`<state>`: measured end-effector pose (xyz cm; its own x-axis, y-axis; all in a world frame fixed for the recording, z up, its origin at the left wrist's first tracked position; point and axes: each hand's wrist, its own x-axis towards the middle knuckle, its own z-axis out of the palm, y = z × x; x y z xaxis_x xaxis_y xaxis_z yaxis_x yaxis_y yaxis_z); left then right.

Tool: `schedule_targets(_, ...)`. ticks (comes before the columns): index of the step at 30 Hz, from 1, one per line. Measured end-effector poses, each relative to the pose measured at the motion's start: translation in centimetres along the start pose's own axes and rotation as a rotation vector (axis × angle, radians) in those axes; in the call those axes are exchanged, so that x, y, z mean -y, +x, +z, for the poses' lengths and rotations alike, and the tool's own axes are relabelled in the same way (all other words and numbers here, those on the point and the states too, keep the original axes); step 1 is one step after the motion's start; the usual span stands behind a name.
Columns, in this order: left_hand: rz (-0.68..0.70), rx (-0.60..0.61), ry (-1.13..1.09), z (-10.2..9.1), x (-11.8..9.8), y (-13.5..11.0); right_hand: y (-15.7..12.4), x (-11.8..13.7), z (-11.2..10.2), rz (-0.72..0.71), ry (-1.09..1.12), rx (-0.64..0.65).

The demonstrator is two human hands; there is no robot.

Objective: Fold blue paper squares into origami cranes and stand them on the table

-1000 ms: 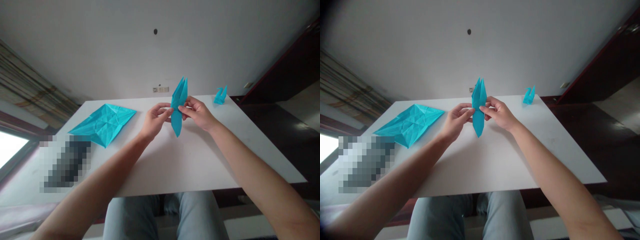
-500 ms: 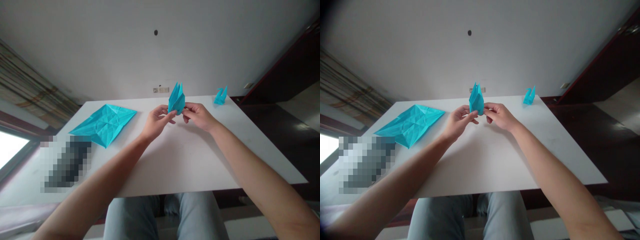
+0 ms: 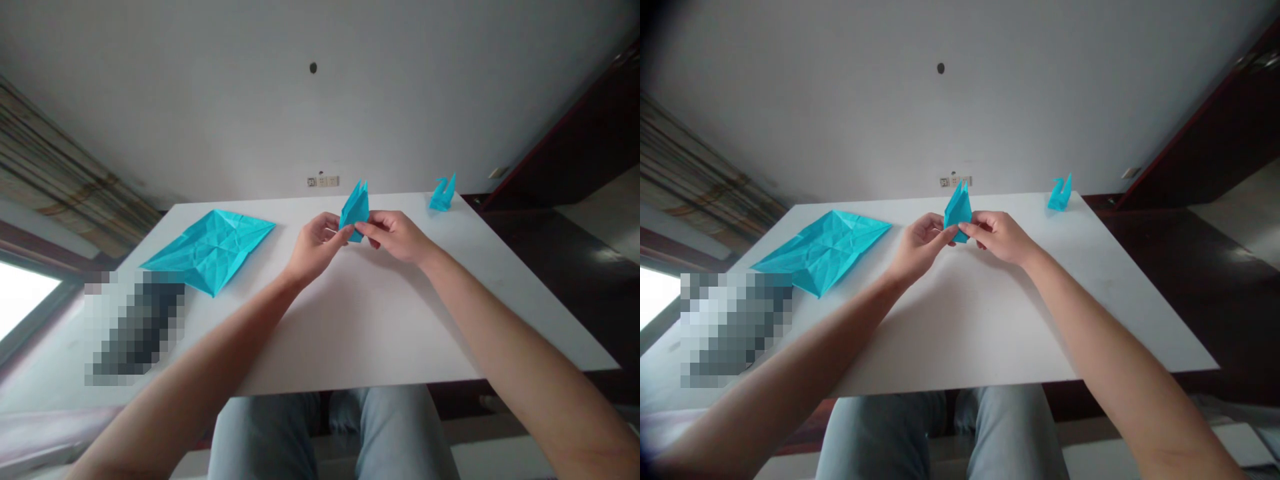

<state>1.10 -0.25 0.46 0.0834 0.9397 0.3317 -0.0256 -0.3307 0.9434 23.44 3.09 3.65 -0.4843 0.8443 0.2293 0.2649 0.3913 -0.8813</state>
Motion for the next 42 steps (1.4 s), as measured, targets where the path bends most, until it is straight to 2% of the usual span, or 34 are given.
schedule_targets(3, 0.033, -0.040, -0.019, 0.02, -0.10, 0.15, -0.12, 0.21, 0.04, -0.008, 0.002, 0.045)
schedule_targets(7, 0.067, -0.034, 0.007, -0.12, -0.18, 0.38, -0.34, 0.33, 0.24, -0.008, -0.014, 0.122)
schedule_targets(10, 0.069, -0.044, 0.028, -0.20, -0.14, 0.51, -0.42, 0.17, 0.32, 0.006, -0.022, 0.134)
schedule_targets(13, 0.077, -0.044, 0.021, -0.23, -0.08, 0.57, -0.37, 0.10, 0.35, 0.006, 0.004, 0.094)
schedule_targets(19, 0.027, 0.009, -0.020, -0.06, -0.02, 0.30, -0.05, 0.16, 0.25, -0.076, 0.081, -0.084)
schedule_targets(29, 0.047, 0.000, -0.004, -0.01, -0.14, 0.29, 0.28, -0.25, 0.07, -0.103, 0.086, -0.073)
schedule_targets(36, -0.024, 0.093, -0.149, -0.02, -0.31, -0.29, 0.56, -0.45, -0.07, -0.138, 0.118, -0.161)
schedule_targets(42, -0.028, 0.084, -0.146, 0.04, -0.09, -0.34, 0.47, -0.16, 0.08, -0.118, 0.157, -0.172)
